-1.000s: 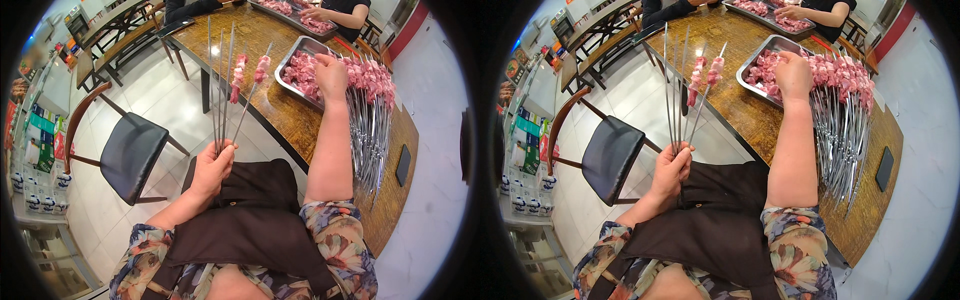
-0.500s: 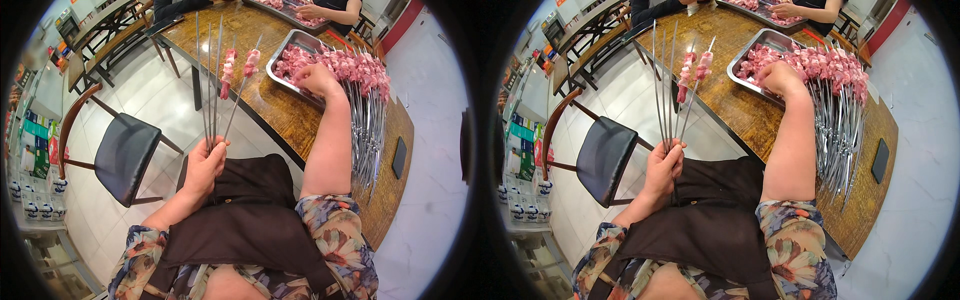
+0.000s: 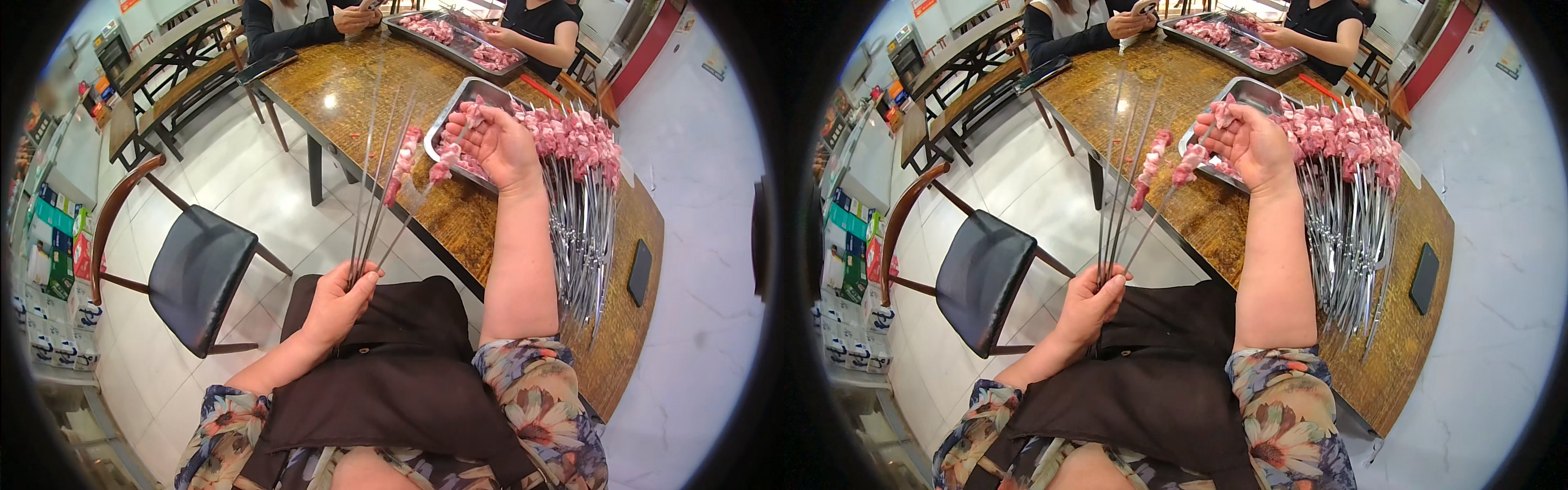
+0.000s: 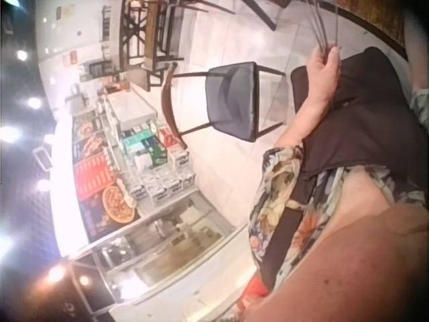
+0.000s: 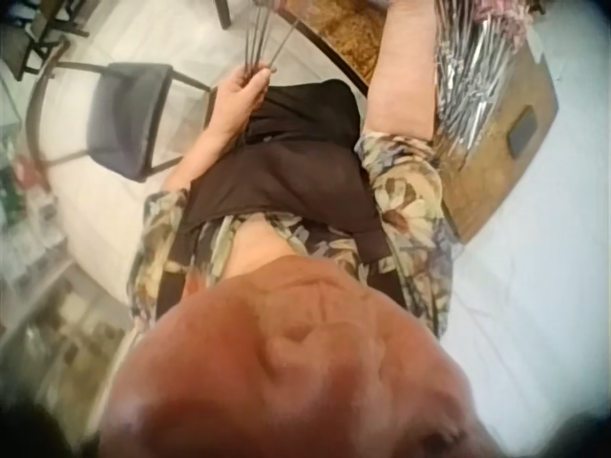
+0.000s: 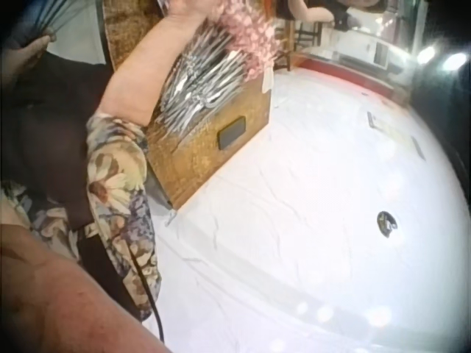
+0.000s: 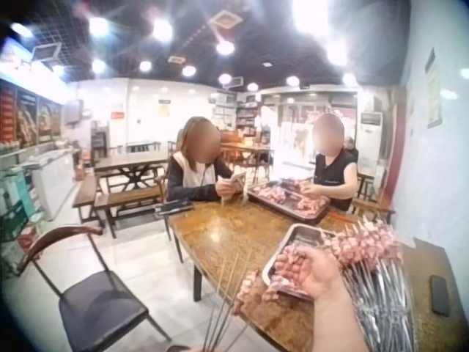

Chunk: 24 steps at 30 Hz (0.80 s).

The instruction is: The person picks up raw meat cubes and slides them onto metal skewers, then places the finished skewers onto a pile.

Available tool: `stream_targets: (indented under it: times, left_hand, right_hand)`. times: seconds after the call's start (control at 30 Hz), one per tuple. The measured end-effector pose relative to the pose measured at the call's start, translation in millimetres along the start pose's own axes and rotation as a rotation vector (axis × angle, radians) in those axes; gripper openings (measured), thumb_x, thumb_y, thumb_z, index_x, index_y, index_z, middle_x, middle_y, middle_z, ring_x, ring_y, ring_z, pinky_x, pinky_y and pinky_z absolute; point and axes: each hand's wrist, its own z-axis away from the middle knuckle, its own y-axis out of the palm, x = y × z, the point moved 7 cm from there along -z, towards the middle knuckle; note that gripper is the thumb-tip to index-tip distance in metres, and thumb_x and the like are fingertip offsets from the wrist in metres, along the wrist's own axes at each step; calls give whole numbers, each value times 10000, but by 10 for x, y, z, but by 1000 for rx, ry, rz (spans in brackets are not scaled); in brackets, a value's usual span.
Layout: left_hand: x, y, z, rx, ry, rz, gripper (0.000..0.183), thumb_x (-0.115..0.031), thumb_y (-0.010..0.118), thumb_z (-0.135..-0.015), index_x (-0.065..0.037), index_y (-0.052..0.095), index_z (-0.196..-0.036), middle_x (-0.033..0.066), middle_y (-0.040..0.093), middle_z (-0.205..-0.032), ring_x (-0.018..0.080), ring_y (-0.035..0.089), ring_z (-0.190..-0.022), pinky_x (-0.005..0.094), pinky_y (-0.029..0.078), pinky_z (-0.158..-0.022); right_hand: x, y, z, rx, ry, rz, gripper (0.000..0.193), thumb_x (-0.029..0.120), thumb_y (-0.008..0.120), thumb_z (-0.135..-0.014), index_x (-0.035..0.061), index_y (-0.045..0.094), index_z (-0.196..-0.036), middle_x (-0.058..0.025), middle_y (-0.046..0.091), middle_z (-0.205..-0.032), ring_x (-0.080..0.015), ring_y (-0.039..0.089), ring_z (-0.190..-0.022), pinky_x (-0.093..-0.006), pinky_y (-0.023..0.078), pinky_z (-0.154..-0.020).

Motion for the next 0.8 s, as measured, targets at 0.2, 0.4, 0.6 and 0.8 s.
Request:
stream_targets:
  times: [0.2, 0.4, 0.6, 0.8]
  left_hand:
    - [3, -28, -1, -47, 0, -13, 137, -136, 546, -908, -16, 545, -974, -29, 451, -623, 24, 340, -450, 174, 245, -394]
    - [-10, -40, 10, -60, 6, -7, 133, -135, 544, -909, -18, 545, -972, -29, 454, -625, 25, 342, -449, 175, 243, -392]
    - [-8, -56, 22, -69, 17, -19, 140, -143, 550, -908, -19, 545, -973, -32, 451, -628, 24, 343, -454, 173, 240, -393]
    - [-1, -66, 24, -74, -1, -23, 143, -148, 557, -904, -22, 547, -972, -32, 450, -630, 22, 336, -453, 170, 237, -395]
  right_hand:
    - [-37, 215, 40, 86, 0, -45, 269, 254, 525, -911, -3, 553, -984, -148, 634, -880, -250, 648, -814, -334, 537, -703]
    - [-63, 259, 46, 6, -89, -23, 213, 200, 538, -909, 0, 548, -979, -124, 628, -868, -224, 644, -777, -322, 530, -701]
    - [-76, 299, 34, 23, -126, -28, 191, 157, 530, -914, -8, 529, -1010, -109, 618, -845, -205, 633, -762, -310, 525, -704]
    - [-83, 372, 36, 56, -162, -60, 189, 163, 527, -917, -9, 533, -995, -116, 623, -851, -216, 640, -780, -336, 533, -738]
